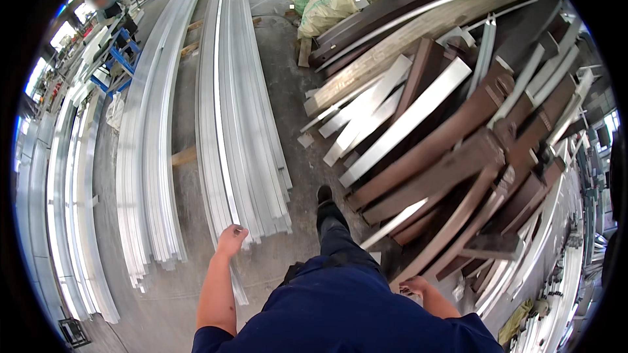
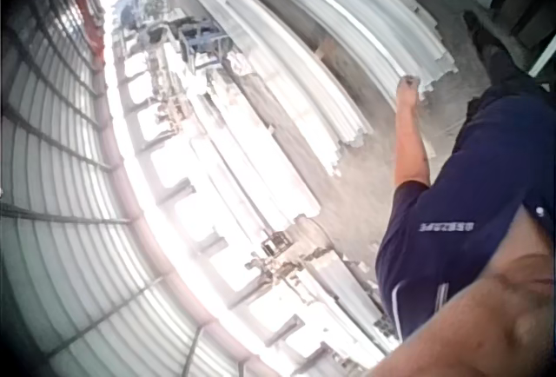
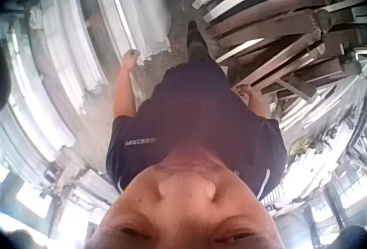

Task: The person operates a metal cutting machine in a workshop, repeatedly loading long aluminum profiles into the device and pressing a control button to process them. After processing, the person removes the cut pieces and stacks them on the floor, then walks through the workshop to gather more profiles from a pile of scrap metal.

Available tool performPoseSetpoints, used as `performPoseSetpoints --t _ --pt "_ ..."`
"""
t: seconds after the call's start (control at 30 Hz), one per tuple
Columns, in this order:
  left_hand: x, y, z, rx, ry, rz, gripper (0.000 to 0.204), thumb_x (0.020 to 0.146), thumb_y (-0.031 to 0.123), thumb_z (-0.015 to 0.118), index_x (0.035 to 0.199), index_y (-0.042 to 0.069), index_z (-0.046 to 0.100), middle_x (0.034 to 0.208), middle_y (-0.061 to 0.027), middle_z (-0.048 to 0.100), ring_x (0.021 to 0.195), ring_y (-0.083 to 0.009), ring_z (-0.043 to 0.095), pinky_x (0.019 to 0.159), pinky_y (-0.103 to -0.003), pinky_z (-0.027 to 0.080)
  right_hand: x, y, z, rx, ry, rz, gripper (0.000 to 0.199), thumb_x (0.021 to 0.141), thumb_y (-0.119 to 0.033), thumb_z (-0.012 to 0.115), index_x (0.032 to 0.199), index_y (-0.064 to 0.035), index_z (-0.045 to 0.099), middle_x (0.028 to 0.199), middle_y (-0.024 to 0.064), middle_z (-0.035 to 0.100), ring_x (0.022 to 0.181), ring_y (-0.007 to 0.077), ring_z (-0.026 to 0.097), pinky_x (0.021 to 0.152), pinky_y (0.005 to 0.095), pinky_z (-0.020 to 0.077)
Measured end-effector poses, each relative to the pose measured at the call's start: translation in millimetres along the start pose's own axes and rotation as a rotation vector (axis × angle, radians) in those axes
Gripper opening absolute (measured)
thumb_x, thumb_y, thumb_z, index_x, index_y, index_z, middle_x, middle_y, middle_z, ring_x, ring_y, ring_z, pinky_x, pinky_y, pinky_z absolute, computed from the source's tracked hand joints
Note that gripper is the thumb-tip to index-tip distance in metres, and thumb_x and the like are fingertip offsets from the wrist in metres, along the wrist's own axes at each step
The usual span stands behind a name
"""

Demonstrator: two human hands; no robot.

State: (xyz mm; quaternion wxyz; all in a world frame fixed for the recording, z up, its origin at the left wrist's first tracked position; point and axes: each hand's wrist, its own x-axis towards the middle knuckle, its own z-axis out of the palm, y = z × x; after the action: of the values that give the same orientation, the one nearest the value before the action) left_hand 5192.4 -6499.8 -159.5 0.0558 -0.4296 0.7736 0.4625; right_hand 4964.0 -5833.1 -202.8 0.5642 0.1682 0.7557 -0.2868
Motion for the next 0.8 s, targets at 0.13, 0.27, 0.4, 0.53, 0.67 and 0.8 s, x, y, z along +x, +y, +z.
performPoseSetpoints --t 0.13,0.27,0.4,0.53,0.67,0.8 --pt "96.1 8.8 -1.6 0.058 0.006 -0.186 0.043 0.088 0.035 0.069 0.105 -0.004 0.068 0.09 -0.0156 0.072 0.077 -0.025 0.069 0.07 -0.039 0.055 80.5 -196.2 -45.7 0.189 0.038 -0.117 0.035 0.091 -0.025 0.07 0.116 0.0002 0.067 0.102 0.0111 0.07 0.087 0.0226 0.067 0.071 0.0357 0.0544" --pt "96.5 -53.0 -17.9 0.035 -0.213 -0.37 0.043 0.087 0.032 0.07 0.1 -0.009 0.069 0.089 -0.0166 0.072 0.075 -0.0247 0.069 0.068 -0.038 0.056 120.3 -424.0 -93.3 0.009 0.063 -0.49 0.028 0.091 -0.025 0.068 0.103 -0.001 0.069 0.091 0.0078 0.07 0.075 0.02 0.065 0.07 0.0343 0.0522" --pt "148.5 31.9 -17.9 -0.217 -0.073 -0.709 0.039 0.089 0.029 0.069 0.101 -0.008 0.07 0.088 -0.0158 0.072 0.073 -0.0262 0.069 0.065 -0.038 0.055 142.8 -588.6 -153.4 -0.411 0.452 -0.651 0.043 0.088 -0.039 0.068 0.08 0.0026 0.071 0.074 0.0165 0.07 0.071 0.0277 0.068 0.068 0.0414 0.0502" --pt "191.1 86.1 -35.7 -0.033 -0.226 -0.748 0.041 0.091 0.031 0.07 0.107 -0.007 0.069 0.092 -0.0159 0.071 0.078 -0.0275 0.07 0.068 -0.041 0.055 139.7 -727.7 -168.2 -0.315 0.299 -0.647 0.041 0.091 -0.035 0.068 0.085 0.0051 0.072 0.076 0.0125 0.072 0.066 0.0179 0.064 0.063 0.035 0.0504" --pt "289.6 120.1 -66.8 -0.138 -0.388 -1.12 0.043 0.091 0.035 0.071 0.111 -0.002 0.071 0.099 -0.017 0.073 0.086 -0.0266 0.071 0.07 -0.041 0.055 177.1 -798.6 -162.8 -0.068 0.069 -0.638 0.034 0.092 -0.031 0.07 0.094 0.0028 0.071 0.079 0.0067 0.07 0.071 0.0159 0.064 0.066 0.0324 0.0514" --pt "462.2 193.5 -137.3 0.229 -0.364 -0.759 0.045 0.09 0.043 0.069 0.102 0.0 0.074 0.094 -0.0113 0.076 0.084 -0.0229 0.074 0.068 -0.037 0.055 219.0 -882.5 -163.5 -0.033 0.058 -0.414 0.033 0.091 -0.026 0.069 0.105 0.0041 0.069 0.089 0.0061 0.069 0.074 0.0157 0.063 0.07 0.03 0.0516"
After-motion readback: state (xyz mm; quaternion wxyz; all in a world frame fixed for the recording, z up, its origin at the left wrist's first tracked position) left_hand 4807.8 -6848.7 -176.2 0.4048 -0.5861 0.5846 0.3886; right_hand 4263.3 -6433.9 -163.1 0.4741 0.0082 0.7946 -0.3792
